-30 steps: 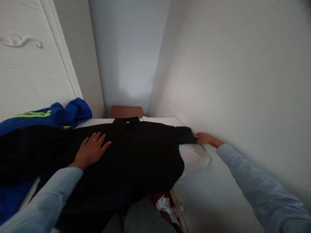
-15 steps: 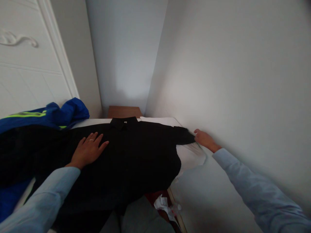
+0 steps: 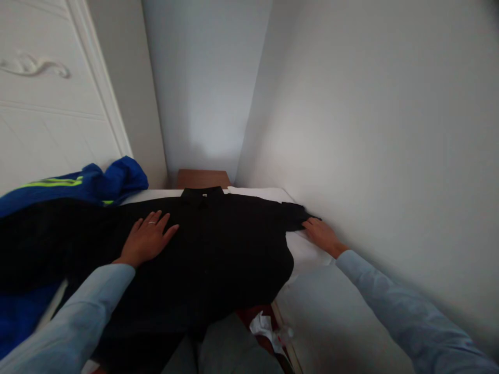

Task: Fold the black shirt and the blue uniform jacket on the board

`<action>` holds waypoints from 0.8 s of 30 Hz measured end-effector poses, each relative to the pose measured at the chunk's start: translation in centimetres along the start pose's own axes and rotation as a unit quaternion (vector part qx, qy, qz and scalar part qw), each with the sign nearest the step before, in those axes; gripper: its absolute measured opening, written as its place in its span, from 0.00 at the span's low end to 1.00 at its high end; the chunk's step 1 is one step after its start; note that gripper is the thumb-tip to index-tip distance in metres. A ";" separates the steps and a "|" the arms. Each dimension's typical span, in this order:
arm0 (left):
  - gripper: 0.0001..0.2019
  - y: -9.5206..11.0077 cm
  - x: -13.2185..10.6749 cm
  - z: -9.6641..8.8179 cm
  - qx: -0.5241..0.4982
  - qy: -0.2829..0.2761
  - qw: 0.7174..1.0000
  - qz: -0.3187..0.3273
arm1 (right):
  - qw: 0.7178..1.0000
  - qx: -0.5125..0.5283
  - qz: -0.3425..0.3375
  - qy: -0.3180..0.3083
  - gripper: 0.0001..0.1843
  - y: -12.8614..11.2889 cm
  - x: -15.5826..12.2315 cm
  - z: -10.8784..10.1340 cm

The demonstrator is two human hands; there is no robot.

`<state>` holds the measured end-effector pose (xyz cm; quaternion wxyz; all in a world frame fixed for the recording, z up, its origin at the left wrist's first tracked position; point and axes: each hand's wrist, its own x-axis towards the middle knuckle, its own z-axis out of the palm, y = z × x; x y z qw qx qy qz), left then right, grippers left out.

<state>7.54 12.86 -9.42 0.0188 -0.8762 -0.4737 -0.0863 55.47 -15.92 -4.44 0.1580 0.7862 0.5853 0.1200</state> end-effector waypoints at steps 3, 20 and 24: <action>0.35 0.2 -0.2 -0.2 0.004 -0.006 1.000 -0.005 | 1.000 -0.005 -0.014 -0.006 0.15 0.4 0.1 -0.2; 0.33 0.8 -0.7 -0.6 -0.021 -0.009 1.000 -0.020 | 0.993 0.103 0.059 0.024 0.13 -2.4 5.1 -8.5; 0.32 1.0 -1.1 -1.1 -0.014 -0.013 1.000 -0.023 | 0.955 0.240 -0.153 0.089 0.11 -10.2 11.0 -9.6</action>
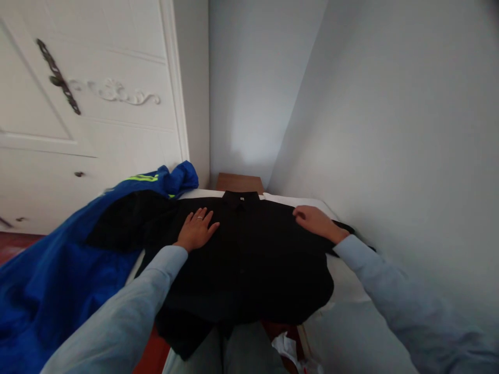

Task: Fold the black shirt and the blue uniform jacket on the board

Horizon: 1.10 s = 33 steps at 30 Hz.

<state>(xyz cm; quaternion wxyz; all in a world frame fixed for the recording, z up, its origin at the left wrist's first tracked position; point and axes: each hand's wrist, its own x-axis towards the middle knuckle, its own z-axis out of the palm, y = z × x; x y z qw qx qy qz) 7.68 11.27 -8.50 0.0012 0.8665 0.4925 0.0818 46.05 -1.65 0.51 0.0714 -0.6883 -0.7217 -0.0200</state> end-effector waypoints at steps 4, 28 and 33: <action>0.33 0.2 -0.2 -0.2 0.007 -0.011 1.000 -0.002 | 0.990 0.111 -0.091 -0.015 0.21 -5.1 8.0 4.1; 0.27 -7.4 0.3 -5.6 -0.006 0.117 0.993 -0.018 | 0.991 0.070 -0.111 -0.005 0.30 -10.2 17.8 13.8; 0.21 -12.4 -1.4 -11.1 0.090 0.086 0.967 -0.221 | 0.992 0.061 -0.108 0.004 0.29 -10.2 17.8 14.1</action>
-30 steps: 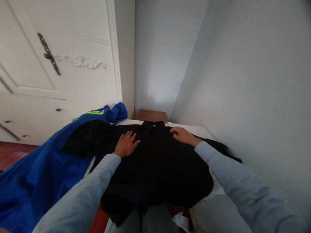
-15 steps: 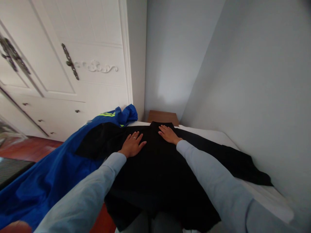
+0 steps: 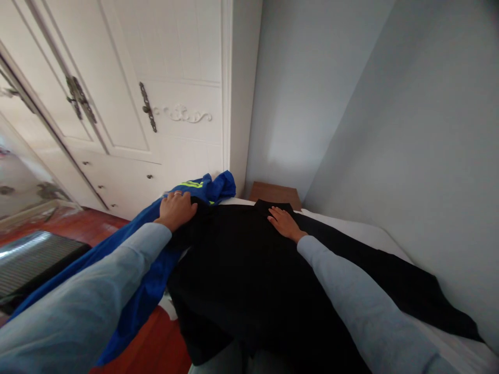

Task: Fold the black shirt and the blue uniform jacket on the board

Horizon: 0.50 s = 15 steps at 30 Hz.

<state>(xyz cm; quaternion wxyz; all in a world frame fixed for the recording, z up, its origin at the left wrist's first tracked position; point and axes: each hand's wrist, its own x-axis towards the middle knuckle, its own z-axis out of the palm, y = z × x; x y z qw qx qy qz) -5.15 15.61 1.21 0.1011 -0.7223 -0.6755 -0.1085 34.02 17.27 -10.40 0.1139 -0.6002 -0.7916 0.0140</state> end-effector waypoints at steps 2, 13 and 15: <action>0.18 -2.3 0.7 -0.9 -0.004 -0.059 0.998 -0.012 | 1.000 -0.002 0.001 0.000 0.29 -0.1 0.0 0.0; 0.20 -6.9 6.1 -5.3 -0.082 0.012 0.980 -0.183 | 1.000 -0.002 -0.003 0.005 0.30 0.3 -0.1 0.5; 0.21 -7.2 6.3 -5.1 -0.081 -0.007 0.977 -0.198 | 1.000 -0.003 -0.004 0.005 0.31 0.5 -0.1 0.6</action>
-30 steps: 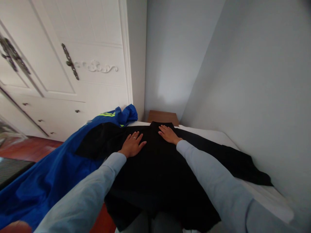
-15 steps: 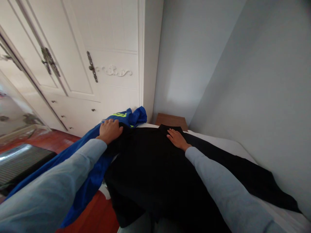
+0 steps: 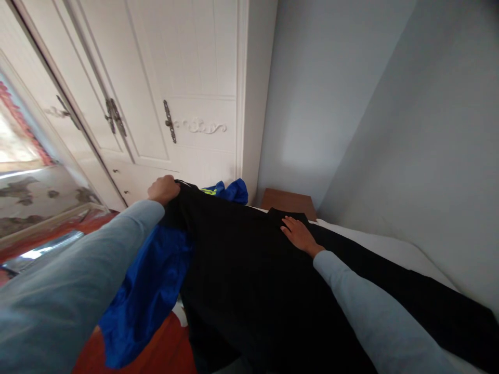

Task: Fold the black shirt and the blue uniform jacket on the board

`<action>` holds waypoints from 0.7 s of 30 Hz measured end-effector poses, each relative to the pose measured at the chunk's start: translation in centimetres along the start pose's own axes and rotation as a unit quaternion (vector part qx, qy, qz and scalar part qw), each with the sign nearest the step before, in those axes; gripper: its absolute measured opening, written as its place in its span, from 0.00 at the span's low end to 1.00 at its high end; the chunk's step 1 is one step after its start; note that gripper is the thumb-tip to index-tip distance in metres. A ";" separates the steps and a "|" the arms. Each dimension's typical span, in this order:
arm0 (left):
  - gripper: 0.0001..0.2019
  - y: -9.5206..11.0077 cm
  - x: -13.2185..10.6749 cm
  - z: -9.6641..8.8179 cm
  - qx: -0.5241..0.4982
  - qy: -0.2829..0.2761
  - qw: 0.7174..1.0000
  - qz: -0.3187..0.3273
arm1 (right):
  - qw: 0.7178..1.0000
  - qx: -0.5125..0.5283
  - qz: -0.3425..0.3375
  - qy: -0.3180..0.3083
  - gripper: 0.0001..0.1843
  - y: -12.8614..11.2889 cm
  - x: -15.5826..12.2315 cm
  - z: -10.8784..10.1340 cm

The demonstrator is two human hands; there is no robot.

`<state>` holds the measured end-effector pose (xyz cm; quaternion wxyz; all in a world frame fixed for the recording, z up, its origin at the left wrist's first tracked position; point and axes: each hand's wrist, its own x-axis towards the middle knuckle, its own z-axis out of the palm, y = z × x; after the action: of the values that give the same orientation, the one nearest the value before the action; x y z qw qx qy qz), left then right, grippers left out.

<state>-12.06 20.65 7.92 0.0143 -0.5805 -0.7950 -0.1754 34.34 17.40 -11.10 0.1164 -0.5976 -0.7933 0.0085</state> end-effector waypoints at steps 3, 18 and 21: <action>0.24 0.0 -0.4 1.1 0.006 0.041 0.999 0.003 | 1.000 0.004 -0.001 0.004 0.31 0.1 0.1 0.1; 0.17 8.8 -17.4 7.0 -0.291 0.134 0.942 0.103 | 0.999 -0.053 0.010 -0.007 0.28 -2.5 -0.4 -2.4; 0.16 7.5 -25.6 9.6 -0.380 0.151 0.903 0.130 | 0.999 -0.033 0.000 0.020 0.26 -4.4 -1.9 -4.3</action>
<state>4.95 1.98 -4.89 -0.0649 -0.6065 -0.5739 -0.5465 31.50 13.82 -6.55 0.1127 -0.6009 -0.7908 -0.0297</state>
